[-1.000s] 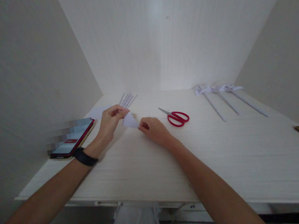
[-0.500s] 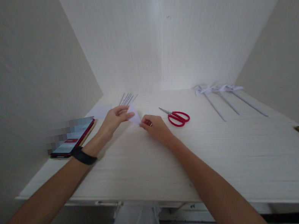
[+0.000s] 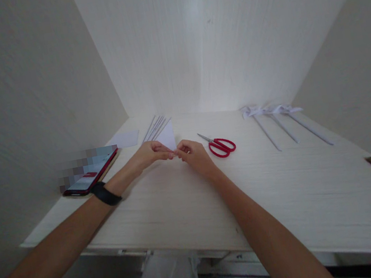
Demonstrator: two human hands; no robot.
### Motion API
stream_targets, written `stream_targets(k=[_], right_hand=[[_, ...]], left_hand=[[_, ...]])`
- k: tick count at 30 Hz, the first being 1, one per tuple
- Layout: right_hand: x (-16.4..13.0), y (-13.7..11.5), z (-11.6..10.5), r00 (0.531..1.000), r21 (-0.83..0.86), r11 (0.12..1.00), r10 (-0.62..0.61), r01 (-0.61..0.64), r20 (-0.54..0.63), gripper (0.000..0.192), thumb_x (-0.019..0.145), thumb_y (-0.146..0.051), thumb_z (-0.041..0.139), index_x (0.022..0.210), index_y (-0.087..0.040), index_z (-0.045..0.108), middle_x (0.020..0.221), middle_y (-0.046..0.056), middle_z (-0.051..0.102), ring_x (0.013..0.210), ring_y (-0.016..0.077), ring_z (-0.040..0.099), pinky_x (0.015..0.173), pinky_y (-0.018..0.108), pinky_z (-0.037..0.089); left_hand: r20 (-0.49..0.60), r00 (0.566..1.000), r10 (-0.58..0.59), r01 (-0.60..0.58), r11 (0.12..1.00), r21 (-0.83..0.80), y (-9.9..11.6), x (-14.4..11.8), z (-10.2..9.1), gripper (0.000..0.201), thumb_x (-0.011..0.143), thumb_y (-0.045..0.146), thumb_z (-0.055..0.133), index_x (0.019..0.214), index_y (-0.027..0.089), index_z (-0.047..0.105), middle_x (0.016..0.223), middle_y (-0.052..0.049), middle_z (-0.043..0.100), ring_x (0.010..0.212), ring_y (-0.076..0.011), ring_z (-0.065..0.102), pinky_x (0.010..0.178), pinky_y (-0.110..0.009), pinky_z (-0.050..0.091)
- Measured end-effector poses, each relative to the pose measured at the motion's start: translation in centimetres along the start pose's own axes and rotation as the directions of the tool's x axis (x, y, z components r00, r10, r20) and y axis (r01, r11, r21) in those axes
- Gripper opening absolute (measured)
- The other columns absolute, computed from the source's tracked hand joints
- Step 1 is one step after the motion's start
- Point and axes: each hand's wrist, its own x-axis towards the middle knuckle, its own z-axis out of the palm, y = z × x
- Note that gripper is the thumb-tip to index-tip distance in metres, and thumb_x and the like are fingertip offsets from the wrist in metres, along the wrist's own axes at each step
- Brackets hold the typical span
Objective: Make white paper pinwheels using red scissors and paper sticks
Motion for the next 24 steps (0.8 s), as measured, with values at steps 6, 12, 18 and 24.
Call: stream_targets(k=[6, 12, 18, 24], right_hand=[[-0.09, -0.28, 0.04, 1.0, -0.025, 1.0, -0.001, 0.0, -0.003, 0.029, 0.076, -0.045, 0.063, 0.068, -0.019, 0.055, 0.057, -0.003, 0.054, 0.053, 0.0108, 0.051, 0.054, 0.024, 0.04], [0.1, -0.09, 0.1, 1.0, 0.026, 1.0, -0.014, 0.014, -0.008, 0.023, 0.076, -0.041, 0.061, 0.069, -0.019, 0.055, 0.057, -0.004, 0.053, 0.052, 0.0103, 0.05, 0.054, 0.024, 0.039], [0.2, 0.08, 0.23, 1.0, 0.041, 0.999, -0.029, 0.029, -0.011, 0.018, 0.078, -0.035, 0.059, 0.071, -0.019, 0.055, 0.059, -0.004, 0.054, 0.053, 0.0096, 0.049, 0.053, 0.022, 0.038], [0.12, -0.15, 0.23, 0.999, 0.046, 0.998, -0.042, 0.042, -0.004, 0.02, 0.079, -0.036, 0.059, 0.068, -0.019, 0.054, 0.059, -0.003, 0.053, 0.053, 0.0094, 0.049, 0.054, 0.023, 0.037]], left_hand=[[-0.066, 0.998, -0.016, 0.013, 0.999, -0.044, -0.08, -0.01, 0.21, 0.019, 0.061, 0.032, 0.079, 0.061, 0.016, 0.068, 0.066, -0.006, 0.072, 0.063, -0.0148, 0.064, 0.061, -0.026, 0.046], [-0.085, 0.996, -0.007, -0.006, 0.99, -0.144, 0.12, -0.18, 0.47, 0.018, 0.062, 0.03, 0.078, 0.061, 0.016, 0.068, 0.065, -0.003, 0.068, 0.063, -0.0124, 0.061, 0.065, -0.026, 0.047], [-0.116, 0.993, -0.002, -0.028, 0.967, -0.253, 0.17, -0.12, 0.24, 0.019, 0.061, 0.031, 0.079, 0.063, 0.016, 0.068, 0.066, -0.002, 0.067, 0.065, -0.0117, 0.06, 0.068, -0.025, 0.048], [-0.171, 0.985, -0.034, -0.026, 0.942, -0.333, 0.68, -0.14, -0.23, 0.017, 0.059, 0.027, 0.08, 0.063, 0.015, 0.068, 0.066, -0.003, 0.067, 0.067, -0.0116, 0.061, 0.072, -0.027, 0.049]])
